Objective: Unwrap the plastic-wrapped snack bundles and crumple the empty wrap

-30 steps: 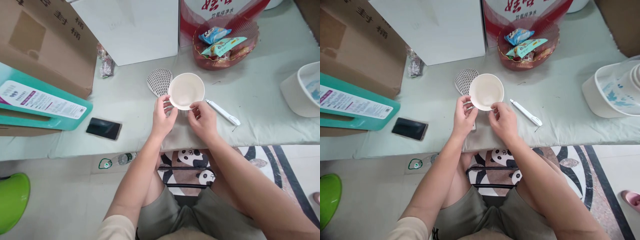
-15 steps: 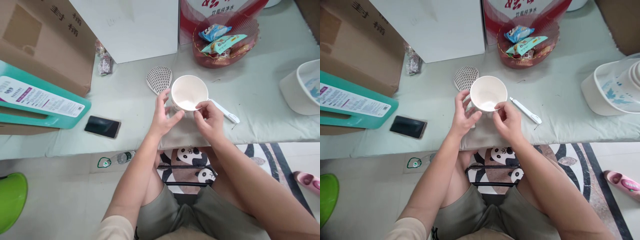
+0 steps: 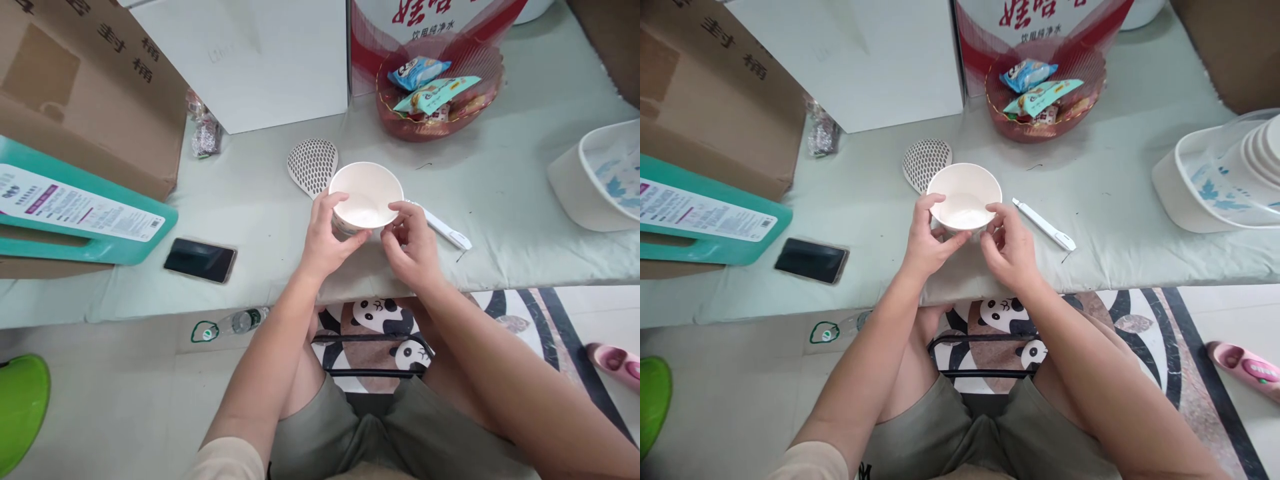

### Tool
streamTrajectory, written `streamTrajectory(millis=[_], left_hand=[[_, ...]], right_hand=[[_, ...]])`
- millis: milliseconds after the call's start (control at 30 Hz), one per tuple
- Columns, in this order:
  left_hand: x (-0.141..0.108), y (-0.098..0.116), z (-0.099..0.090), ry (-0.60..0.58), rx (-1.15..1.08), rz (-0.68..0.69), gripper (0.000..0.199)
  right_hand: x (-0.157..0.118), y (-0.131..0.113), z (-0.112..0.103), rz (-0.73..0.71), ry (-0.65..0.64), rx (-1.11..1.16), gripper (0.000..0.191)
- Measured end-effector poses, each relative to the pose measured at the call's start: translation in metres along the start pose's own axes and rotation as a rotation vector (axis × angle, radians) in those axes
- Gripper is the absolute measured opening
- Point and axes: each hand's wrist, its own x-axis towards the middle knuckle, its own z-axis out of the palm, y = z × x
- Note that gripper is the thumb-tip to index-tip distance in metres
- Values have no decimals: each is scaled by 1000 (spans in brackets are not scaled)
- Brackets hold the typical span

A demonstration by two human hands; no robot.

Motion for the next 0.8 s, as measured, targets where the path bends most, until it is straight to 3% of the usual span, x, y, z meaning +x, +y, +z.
streamTrajectory(millis=[100, 167, 300, 500, 667, 800], left_hand=[[1, 0, 0, -21, 35, 37, 66], [0, 1, 0, -74, 51, 92, 63], [-1, 5, 1, -161, 80, 225, 57], [-2, 11, 3, -184, 144, 276, 55], [-2, 12, 3, -169, 117, 252, 61], [-1, 10, 4, -146, 73, 163, 63]], right_hand=[[2, 3, -6, -134, 171, -201, 29], [3, 4, -10, -241, 214, -330, 26], [6, 3, -13, -340, -35, -464, 24], [7, -9, -18, -286, -317, -528, 41], [6, -11, -20, -258, -331, -478, 42], [3, -8, -19, -255, -150, -384, 22]])
